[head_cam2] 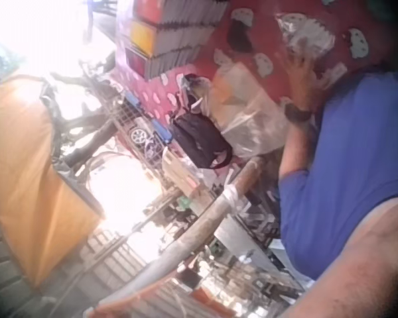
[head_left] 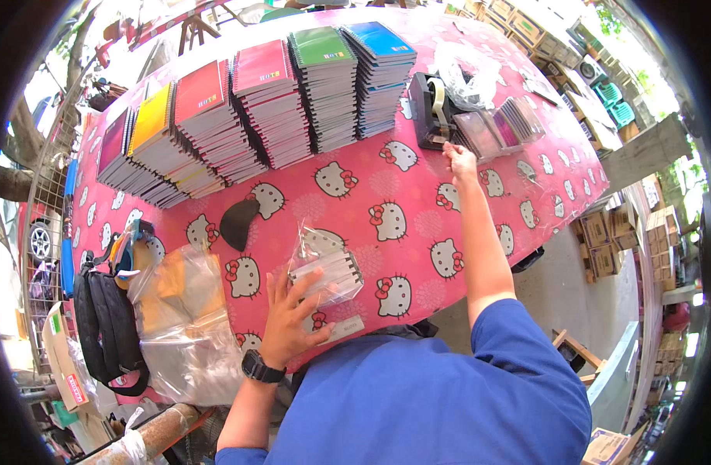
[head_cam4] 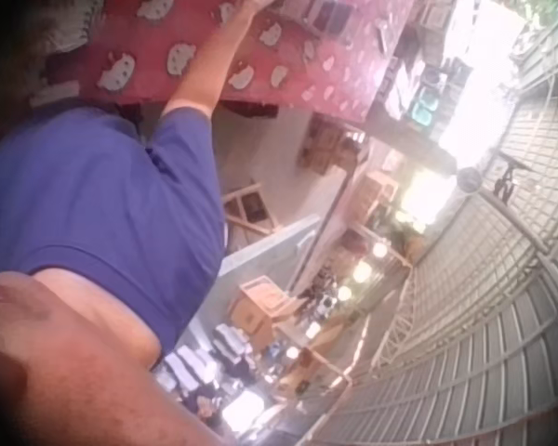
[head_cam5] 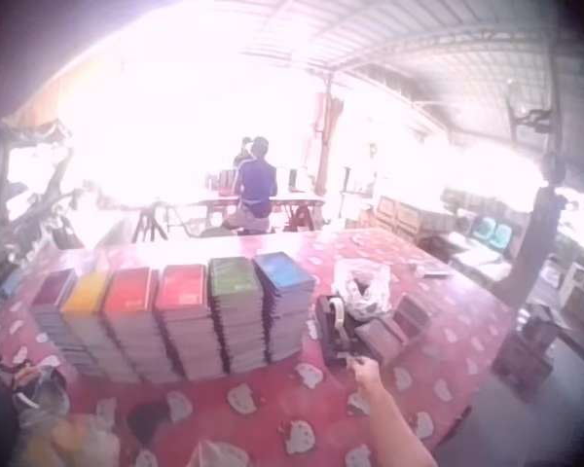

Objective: The person picks up notebooks from stacks, places them into a plastic bag, and seals the bag using a tape dispenser.

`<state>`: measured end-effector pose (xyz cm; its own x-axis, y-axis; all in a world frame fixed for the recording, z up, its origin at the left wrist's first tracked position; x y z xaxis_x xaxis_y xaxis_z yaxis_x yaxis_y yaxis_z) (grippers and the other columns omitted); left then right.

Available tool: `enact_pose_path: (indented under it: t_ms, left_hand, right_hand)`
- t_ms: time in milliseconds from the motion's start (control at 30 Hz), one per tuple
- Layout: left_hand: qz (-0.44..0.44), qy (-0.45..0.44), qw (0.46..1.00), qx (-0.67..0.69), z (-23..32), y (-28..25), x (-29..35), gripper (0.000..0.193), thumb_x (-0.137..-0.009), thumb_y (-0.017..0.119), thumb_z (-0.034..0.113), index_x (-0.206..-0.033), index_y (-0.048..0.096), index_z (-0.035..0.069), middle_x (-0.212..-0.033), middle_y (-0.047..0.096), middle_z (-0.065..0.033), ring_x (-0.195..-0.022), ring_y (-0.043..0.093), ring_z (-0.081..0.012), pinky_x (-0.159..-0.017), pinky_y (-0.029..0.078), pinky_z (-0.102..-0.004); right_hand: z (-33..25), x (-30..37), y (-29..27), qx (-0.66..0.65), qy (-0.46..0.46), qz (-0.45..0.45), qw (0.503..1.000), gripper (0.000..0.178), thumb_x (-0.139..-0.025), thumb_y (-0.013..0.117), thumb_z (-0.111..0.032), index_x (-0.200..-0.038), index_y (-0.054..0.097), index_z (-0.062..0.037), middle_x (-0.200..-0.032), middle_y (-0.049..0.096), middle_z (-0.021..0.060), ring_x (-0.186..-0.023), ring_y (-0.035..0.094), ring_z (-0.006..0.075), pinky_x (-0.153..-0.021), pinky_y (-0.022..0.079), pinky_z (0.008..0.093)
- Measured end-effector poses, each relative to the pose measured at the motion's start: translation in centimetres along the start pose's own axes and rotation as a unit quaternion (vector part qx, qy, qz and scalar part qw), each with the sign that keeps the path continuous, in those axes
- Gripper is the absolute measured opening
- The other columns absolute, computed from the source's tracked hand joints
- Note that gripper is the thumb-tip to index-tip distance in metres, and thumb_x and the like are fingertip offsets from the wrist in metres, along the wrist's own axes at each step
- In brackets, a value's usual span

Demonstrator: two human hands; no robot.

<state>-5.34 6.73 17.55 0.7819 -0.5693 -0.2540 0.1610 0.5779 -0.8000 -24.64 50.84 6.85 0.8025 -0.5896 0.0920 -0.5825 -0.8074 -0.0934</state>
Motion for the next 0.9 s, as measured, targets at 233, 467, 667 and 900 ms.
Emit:
enact_pose_path:
  t_ms: [233,467,667,900]
  left_hand:
    - [-0.002,-0.017,1.0,0.001,-0.4,-0.4,0.1,0.065,-0.057,0.076,0.024,-0.118,0.055,0.025,-0.136,0.04,-0.0011,-0.129,0.023,-0.0364,-0.106,0.013,-0.0558]
    - [-0.041,-0.007,0.999,0.002,0.4,-0.6,-0.2,0.067,-0.058,0.077,0.028,-0.121,0.054,0.027,-0.141,0.033,0.0014,-0.136,0.008,-0.0366,-0.105,0.007,-0.0619]
    - [-0.062,-0.017,0.998,-0.007,-0.2,-0.5,0.0,0.071,-0.055,0.077,0.031,-0.121,0.053,0.027,-0.148,0.019,-0.002,-0.136,-0.002,-0.0391,-0.105,0.007,-0.0624]
    - [-0.074,-0.01,0.997,-0.033,0.2,-0.4,-0.3,0.078,-0.053,0.078,0.033,-0.126,0.05,0.029,-0.149,0.017,-0.004,-0.136,-0.003,-0.0387,-0.105,0.005,-0.0604]
  right_hand:
    - [-1.4,8.7,12.2,0.033,0.179,-0.345,0.921,0.014,-0.081,0.067,-0.019,-0.084,0.061,-0.0065,-0.065,0.054,-0.0023,-0.051,0.041,0.004,-0.043,0.032,0.0185]
    - [-12.7,29.0,20.9,0.285,-0.098,-0.646,0.701,0.028,-0.079,0.064,-0.028,-0.078,0.065,-0.0002,-0.063,0.06,0.0019,-0.055,0.052,0.0097,-0.052,0.041,0.0256]
    - [-12.6,32.5,22.4,0.428,-0.17,-0.611,0.644,0.038,-0.07,0.07,-0.037,-0.073,0.065,0.0007,-0.068,0.064,0.012,-0.063,0.063,0.019,-0.057,0.048,0.0319]
    - [-13.5,28.2,17.5,0.632,-0.271,-0.428,0.587,0.049,-0.059,0.074,-0.049,-0.074,0.067,-0.0022,-0.071,0.064,0.0132,-0.069,0.062,0.0291,-0.063,0.049,0.0375]
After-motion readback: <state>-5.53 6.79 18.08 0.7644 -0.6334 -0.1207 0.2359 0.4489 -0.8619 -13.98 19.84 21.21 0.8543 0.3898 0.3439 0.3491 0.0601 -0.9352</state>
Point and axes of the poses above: each hand's wrist, its own x-axis away from the middle knuckle, its own y-axis out of the palm, z = x × y, the point moved 10 cm from there along -x, towards the middle knuckle
